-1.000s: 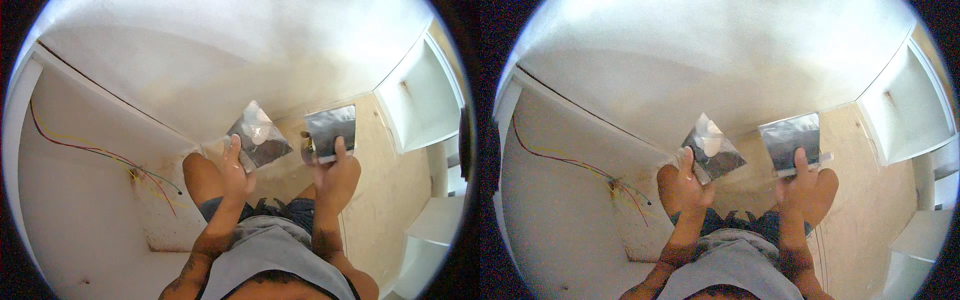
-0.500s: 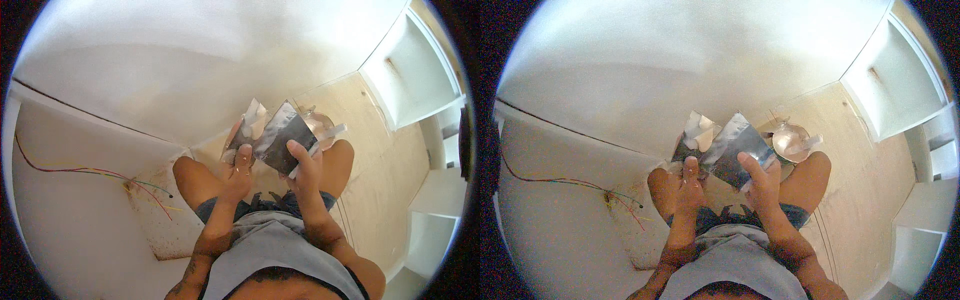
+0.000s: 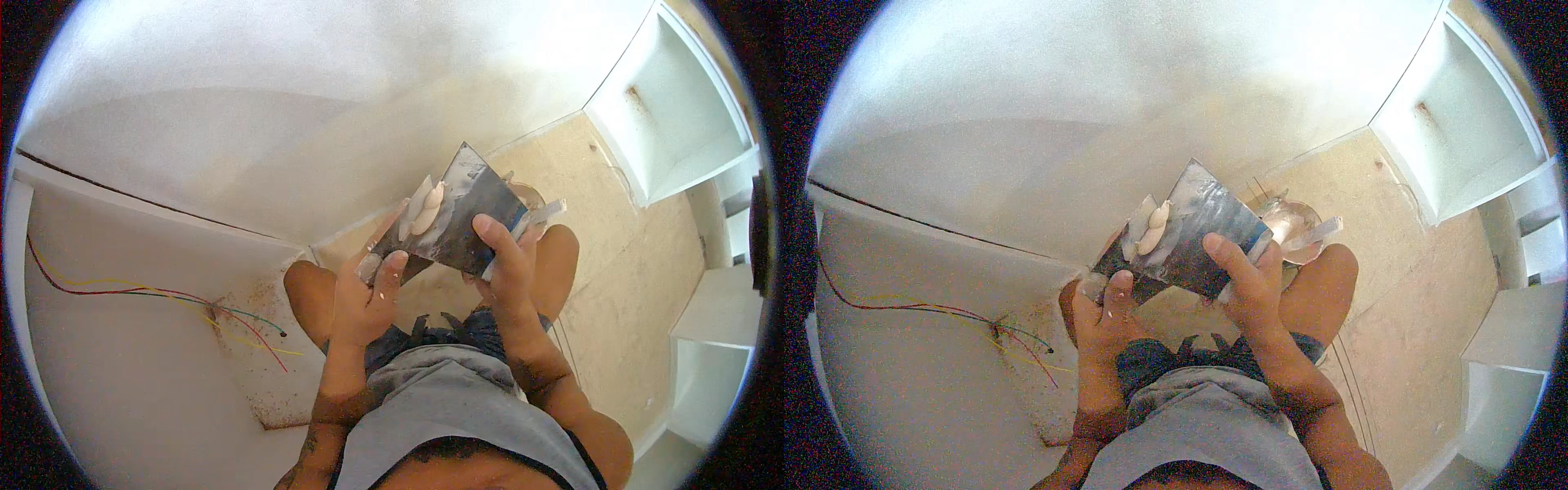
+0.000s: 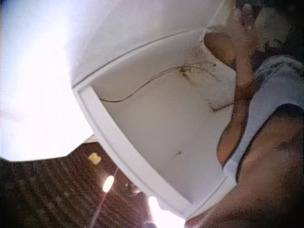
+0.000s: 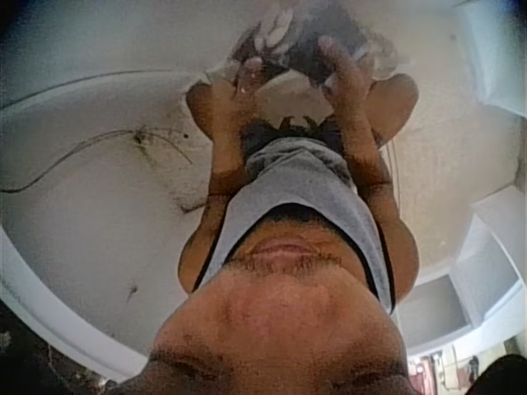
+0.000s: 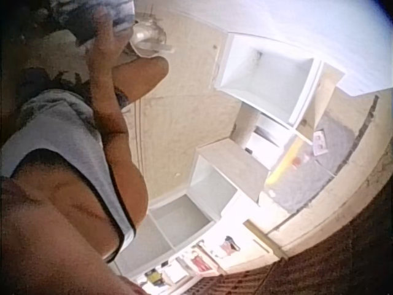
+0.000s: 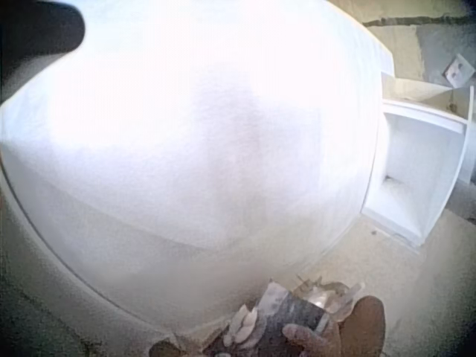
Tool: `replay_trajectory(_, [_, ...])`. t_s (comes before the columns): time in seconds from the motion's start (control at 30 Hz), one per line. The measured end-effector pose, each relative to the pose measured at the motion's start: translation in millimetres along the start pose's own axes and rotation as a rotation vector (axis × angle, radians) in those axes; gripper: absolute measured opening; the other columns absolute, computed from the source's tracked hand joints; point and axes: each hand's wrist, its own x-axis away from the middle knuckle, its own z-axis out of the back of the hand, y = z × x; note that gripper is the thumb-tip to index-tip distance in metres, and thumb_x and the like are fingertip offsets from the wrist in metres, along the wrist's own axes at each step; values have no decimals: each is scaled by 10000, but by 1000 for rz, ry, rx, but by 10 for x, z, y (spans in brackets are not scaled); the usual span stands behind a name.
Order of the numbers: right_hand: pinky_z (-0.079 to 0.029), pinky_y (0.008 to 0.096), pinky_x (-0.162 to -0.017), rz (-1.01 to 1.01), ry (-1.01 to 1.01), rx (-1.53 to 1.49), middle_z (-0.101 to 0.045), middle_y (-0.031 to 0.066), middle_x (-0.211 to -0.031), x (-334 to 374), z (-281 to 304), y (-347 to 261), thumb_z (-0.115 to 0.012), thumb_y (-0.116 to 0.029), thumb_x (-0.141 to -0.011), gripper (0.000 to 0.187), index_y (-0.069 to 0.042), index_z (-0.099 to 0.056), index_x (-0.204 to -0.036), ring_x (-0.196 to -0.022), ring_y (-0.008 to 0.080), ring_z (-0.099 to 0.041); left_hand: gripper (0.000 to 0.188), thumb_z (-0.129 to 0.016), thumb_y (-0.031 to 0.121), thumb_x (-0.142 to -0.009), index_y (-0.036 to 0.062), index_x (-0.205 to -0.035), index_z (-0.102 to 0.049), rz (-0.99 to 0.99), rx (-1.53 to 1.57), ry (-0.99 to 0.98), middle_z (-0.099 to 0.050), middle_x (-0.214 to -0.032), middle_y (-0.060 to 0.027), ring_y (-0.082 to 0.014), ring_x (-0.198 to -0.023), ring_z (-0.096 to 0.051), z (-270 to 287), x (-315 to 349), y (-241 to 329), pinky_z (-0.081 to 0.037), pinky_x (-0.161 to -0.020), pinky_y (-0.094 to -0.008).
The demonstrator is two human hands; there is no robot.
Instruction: Applying joint compound to a drywall corner using two putty knives.
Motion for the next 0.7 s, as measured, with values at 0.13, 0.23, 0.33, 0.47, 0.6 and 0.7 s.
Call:
replay_trajectory(0.13, [-436,265,-325,-27,-37,-18,-618,90,-761,9,41,-1,-654,-183,-804,355,27,-529,-1061,-474,152,-582,236,-656,244,-914,22,-843,-619,-39,-15,12,-577,-706,30,-75,-607,-479,8,9,19,-342,-512,-254])
replay_trajectory(0.23, [-434,266,-323,-24,-19,-22,-621,89,-770,26,43,30,-648,-181,-810,349,24,-526,-1065,-471,151,-580,202,-670,203,-904,23,-833,-614,32,3,49,-587,-723,22,-65,-630,-496,-56,48,-16,-357,-527,-246])
replay_trajectory(0.33, [-428,261,-320,-41,13,-70,-619,91,-788,53,-17,72,-648,-172,-809,356,6,-518,-1088,-482,149,-583,205,-680,206,-900,23,-831,-616,-50,133,153,-589,-701,16,-76,-616,-519,-194,68,-39,-383,-518,-264])
replay_trajectory(0.47, [-468,275,-400,-40,61,-153,-645,81,-799,121,-127,40,-676,-172,-807,281,2,-578,-1004,-540,164,-616,258,-658,171,-908,-35,-1049,-594,-22,52,123,-647,-905,-63,-119,-799,-589,-234,195,-131,-460,-681,-272])
replay_trajectory(0.6, [-493,283,-424,-1,113,-168,-640,87,-823,152,-274,-16,-676,-159,-802,296,0,-557,-1022,-572,175,-628,314,-647,102,-903,-94,-1146,-611,-203,-44,109,-695,-961,-96,-132,-856,-636,-206,183,-200,-506,-735,-261])
replay_trajectory(0.7, [-500,286,-435,-30,49,-203,-640,100,-847,149,-310,-84,-681,-161,-799,294,1,-558,-1012,-590,175,-633,286,-669,118,-891,-89,-1086,-639,-319,175,179,-696,-915,-96,-131,-821,-640,-262,146,-256,-500,-713,-252])
